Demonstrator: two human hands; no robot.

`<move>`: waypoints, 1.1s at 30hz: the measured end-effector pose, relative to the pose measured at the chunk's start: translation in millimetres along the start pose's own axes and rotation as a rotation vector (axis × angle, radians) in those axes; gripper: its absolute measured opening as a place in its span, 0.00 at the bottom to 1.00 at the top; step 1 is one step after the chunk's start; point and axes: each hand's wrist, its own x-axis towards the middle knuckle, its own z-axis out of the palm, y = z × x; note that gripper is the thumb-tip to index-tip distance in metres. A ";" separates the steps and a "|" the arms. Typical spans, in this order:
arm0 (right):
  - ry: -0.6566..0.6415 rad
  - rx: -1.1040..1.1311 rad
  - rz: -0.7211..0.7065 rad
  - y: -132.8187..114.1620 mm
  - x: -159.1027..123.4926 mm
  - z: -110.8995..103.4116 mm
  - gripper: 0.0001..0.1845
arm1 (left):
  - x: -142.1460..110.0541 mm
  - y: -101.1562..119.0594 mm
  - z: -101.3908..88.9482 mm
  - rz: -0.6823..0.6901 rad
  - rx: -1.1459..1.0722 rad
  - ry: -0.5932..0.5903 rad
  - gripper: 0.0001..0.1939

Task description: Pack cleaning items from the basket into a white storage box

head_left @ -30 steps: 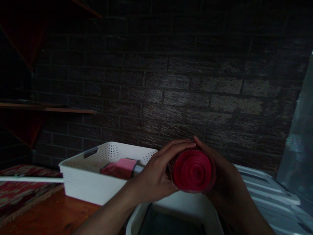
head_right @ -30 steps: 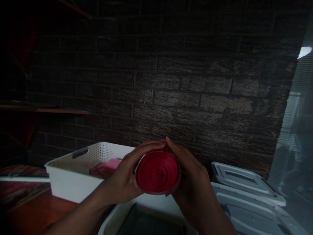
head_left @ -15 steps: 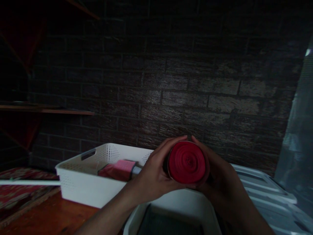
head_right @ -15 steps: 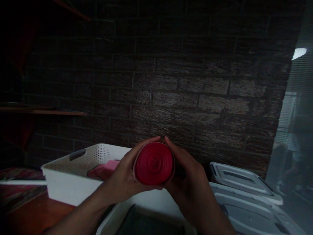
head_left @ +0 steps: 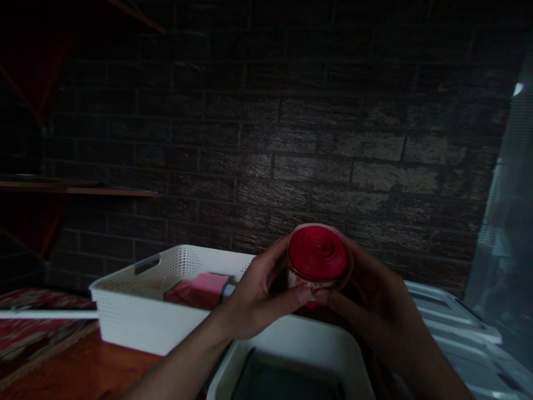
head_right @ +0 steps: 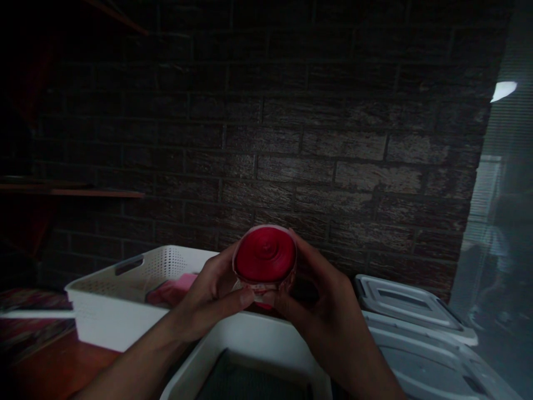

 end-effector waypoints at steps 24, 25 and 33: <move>0.203 0.009 0.240 13.2 9.2 -5.5 0.30 | 8.8 -3.8 16.1 -0.327 -0.297 0.365 0.29; 0.231 -0.026 0.250 13.5 10.3 -6.0 0.30 | 8.7 -2.7 16.7 -0.342 -0.267 0.371 0.28; 0.211 0.128 0.401 13.6 5.6 -1.8 0.30 | 9.3 -1.0 17.5 -0.454 0.027 0.437 0.20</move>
